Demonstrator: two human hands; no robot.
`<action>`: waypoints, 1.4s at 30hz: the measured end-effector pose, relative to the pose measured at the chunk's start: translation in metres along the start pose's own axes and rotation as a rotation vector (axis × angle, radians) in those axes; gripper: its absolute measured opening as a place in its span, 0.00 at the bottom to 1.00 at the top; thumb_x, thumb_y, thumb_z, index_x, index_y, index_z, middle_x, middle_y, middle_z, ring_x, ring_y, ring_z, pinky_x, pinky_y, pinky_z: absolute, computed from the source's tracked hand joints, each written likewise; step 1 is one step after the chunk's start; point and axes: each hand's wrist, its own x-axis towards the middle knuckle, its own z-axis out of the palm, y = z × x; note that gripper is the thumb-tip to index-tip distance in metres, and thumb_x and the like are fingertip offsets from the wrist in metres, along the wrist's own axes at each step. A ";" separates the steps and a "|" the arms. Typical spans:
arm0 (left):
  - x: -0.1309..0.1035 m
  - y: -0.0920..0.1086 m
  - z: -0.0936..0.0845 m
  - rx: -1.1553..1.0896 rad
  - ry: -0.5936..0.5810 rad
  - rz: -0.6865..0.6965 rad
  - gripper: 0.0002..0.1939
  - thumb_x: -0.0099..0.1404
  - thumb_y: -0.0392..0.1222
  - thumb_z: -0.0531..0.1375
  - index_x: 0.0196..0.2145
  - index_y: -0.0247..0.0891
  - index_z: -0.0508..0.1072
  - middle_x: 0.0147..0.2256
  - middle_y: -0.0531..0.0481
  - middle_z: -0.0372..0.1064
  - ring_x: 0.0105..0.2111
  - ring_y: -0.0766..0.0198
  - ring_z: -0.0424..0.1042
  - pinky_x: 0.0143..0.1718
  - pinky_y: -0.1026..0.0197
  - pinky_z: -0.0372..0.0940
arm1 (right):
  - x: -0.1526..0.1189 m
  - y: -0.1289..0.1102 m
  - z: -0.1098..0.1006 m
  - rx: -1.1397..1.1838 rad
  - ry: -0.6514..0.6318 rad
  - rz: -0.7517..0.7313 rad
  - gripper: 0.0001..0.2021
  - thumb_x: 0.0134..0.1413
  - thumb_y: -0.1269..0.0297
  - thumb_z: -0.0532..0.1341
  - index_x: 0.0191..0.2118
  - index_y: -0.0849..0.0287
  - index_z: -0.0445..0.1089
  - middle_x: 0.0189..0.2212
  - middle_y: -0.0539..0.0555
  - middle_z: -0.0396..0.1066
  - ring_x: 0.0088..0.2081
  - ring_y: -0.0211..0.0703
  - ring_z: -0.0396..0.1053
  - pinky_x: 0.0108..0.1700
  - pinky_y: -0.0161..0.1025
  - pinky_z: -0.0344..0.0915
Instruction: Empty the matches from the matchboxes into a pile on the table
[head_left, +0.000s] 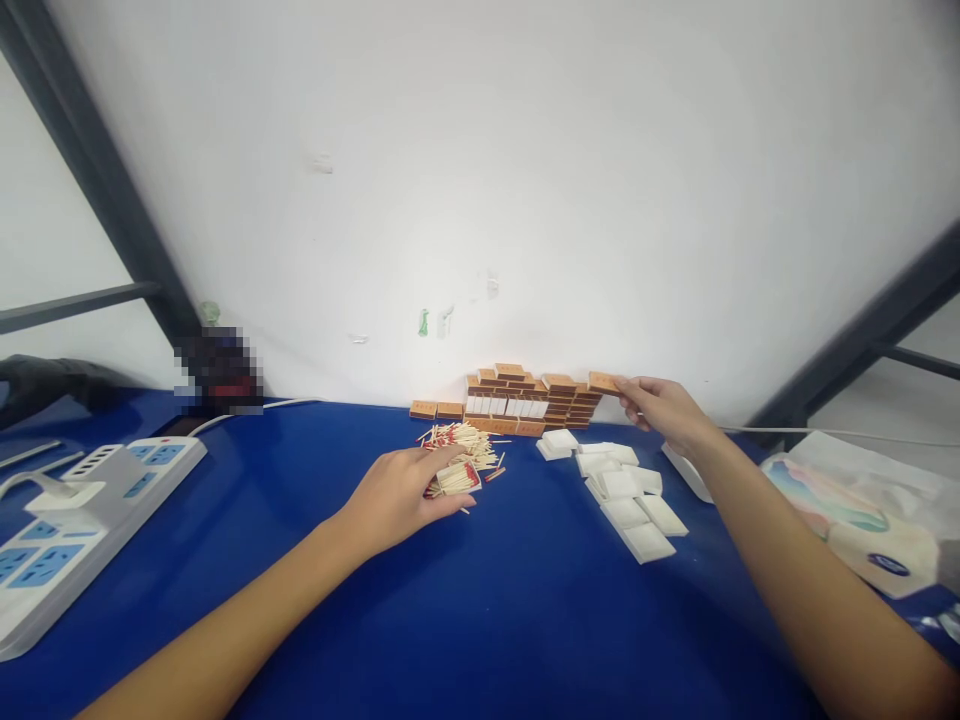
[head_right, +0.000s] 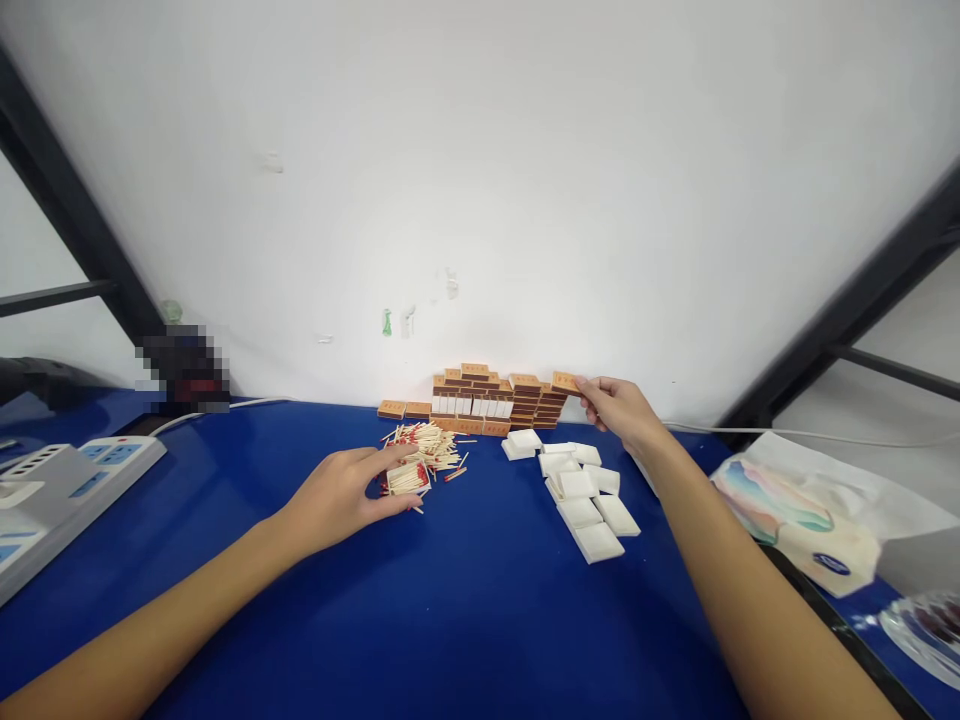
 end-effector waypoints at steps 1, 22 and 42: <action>0.000 0.000 0.000 0.002 -0.002 0.001 0.28 0.66 0.58 0.64 0.58 0.42 0.72 0.34 0.50 0.77 0.32 0.59 0.75 0.31 0.61 0.66 | 0.007 -0.002 0.003 -0.022 -0.017 0.021 0.26 0.51 0.39 0.68 0.23 0.59 0.65 0.15 0.48 0.60 0.18 0.32 0.55 0.18 0.31 0.52; -0.003 0.007 0.007 0.071 0.129 -0.253 0.35 0.61 0.69 0.63 0.56 0.42 0.74 0.30 0.48 0.79 0.28 0.57 0.77 0.29 0.62 0.64 | -0.138 -0.047 0.167 0.284 -0.700 0.048 0.25 0.59 0.38 0.59 0.38 0.59 0.71 0.29 0.54 0.75 0.23 0.40 0.72 0.15 0.32 0.62; 0.000 0.018 0.008 -0.744 -0.248 -0.183 0.29 0.59 0.54 0.71 0.55 0.43 0.74 0.30 0.55 0.75 0.28 0.66 0.72 0.32 0.64 0.66 | -0.136 -0.047 0.140 0.223 -0.846 0.016 0.25 0.59 0.38 0.59 0.32 0.59 0.71 0.22 0.45 0.59 0.20 0.32 0.54 0.18 0.31 0.58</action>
